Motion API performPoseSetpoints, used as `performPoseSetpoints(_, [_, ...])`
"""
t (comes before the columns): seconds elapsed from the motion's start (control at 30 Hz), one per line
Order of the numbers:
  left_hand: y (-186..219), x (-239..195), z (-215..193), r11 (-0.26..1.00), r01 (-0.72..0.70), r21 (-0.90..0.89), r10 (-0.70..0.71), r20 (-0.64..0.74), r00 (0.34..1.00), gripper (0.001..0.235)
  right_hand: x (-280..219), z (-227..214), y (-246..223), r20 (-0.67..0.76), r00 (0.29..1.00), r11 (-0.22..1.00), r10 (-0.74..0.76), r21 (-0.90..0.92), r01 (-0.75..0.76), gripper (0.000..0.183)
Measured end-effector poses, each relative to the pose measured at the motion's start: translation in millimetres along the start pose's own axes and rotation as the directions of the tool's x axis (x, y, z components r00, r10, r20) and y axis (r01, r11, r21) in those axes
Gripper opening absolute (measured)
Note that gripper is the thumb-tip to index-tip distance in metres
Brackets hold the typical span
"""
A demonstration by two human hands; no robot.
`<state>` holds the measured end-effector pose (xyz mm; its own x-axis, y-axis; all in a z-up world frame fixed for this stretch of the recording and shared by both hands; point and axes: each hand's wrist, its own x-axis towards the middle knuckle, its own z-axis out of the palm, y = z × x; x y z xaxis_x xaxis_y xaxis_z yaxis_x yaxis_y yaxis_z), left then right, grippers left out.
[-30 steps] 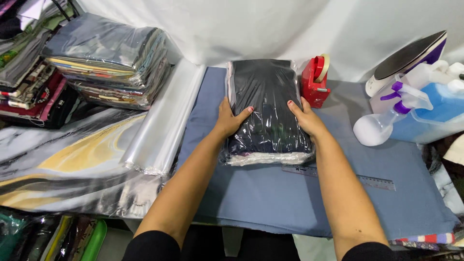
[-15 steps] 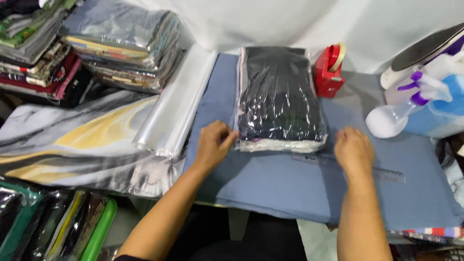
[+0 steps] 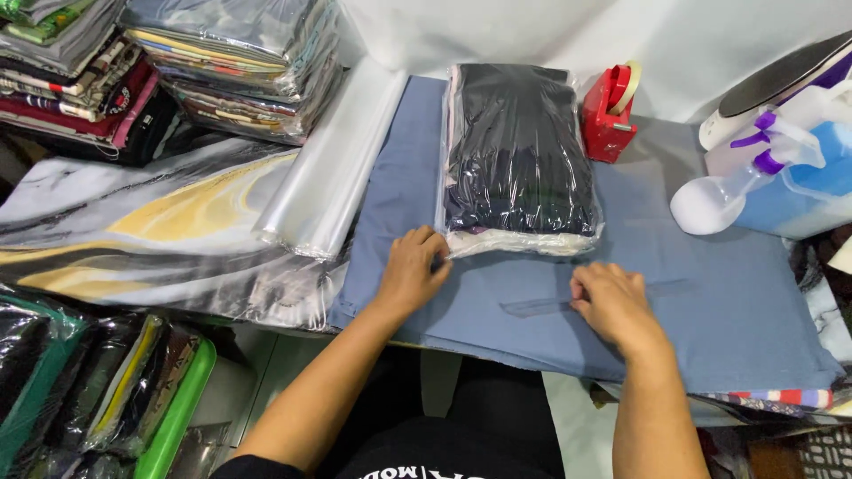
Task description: Packaging a stack of folded clothes into a plastic bag and sealing it with tape.
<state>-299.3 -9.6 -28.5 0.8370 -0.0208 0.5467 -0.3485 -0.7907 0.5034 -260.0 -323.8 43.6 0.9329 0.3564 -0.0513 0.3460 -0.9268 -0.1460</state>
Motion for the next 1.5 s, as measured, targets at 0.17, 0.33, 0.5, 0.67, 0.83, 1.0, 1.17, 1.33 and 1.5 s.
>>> performPoseSetpoints(0.17, [9.0,5.7,5.5,0.994,0.068,-0.082,-0.072,-0.055,0.996,0.021,17.0,12.6,-17.9,-0.060,0.970,0.948,-0.234,0.208,0.242,0.021])
performPoseSetpoints(0.33, [0.5,-2.1,16.9,0.999,0.044,-0.028,-0.047,-0.112,0.993,0.011,55.0,20.8,-61.5,-0.138,0.985,0.843,-0.108,0.513,0.164,0.021])
performPoseSetpoints(0.5, [-1.2,1.4,2.0,0.992,0.119,-0.036,-0.117,0.057,0.992,0.014,76.8,20.7,-79.2,-0.323,0.942,0.893,0.088,0.444,0.069,0.030])
performPoseSetpoints(0.67, [-0.1,4.1,-1.8,0.987,0.112,-0.114,-0.099,0.115,0.988,0.013,82.5,24.1,-73.0,-0.327,0.939,0.913,0.104,0.406,0.041,0.031])
performPoseSetpoints(0.83, [17.1,-0.3,0.6,0.998,0.052,0.030,-0.049,-0.097,0.994,0.020,84.5,27.4,-71.4,-0.306,0.948,0.895,0.087,0.442,0.060,0.029])
performPoseSetpoints(1.0, [7.9,5.1,0.7,0.988,0.125,0.090,-0.128,0.032,0.991,0.016,80.6,26.3,-72.5,-0.317,0.945,0.914,0.082,0.401,0.055,0.027])
performPoseSetpoints(1.17, [11.9,10.4,-10.3,0.991,0.106,-0.077,-0.103,0.048,0.994,0.022,85.8,31.0,-69.0,-0.328,0.942,0.911,0.075,0.406,0.069,0.028])
performPoseSetpoints(1.33, [16.6,0.0,-3.9,0.995,-0.079,-0.061,0.069,-0.144,0.987,0.020,84.5,33.3,-68.9,-0.368,0.929,0.902,0.048,0.415,0.118,0.028])
performPoseSetpoints(1.5, [1.6,-5.5,18.8,0.996,0.058,0.073,-0.053,-0.065,0.996,0.019,82.0,30.2,-71.4,-0.347,0.936,0.913,0.054,0.397,0.094,0.028])
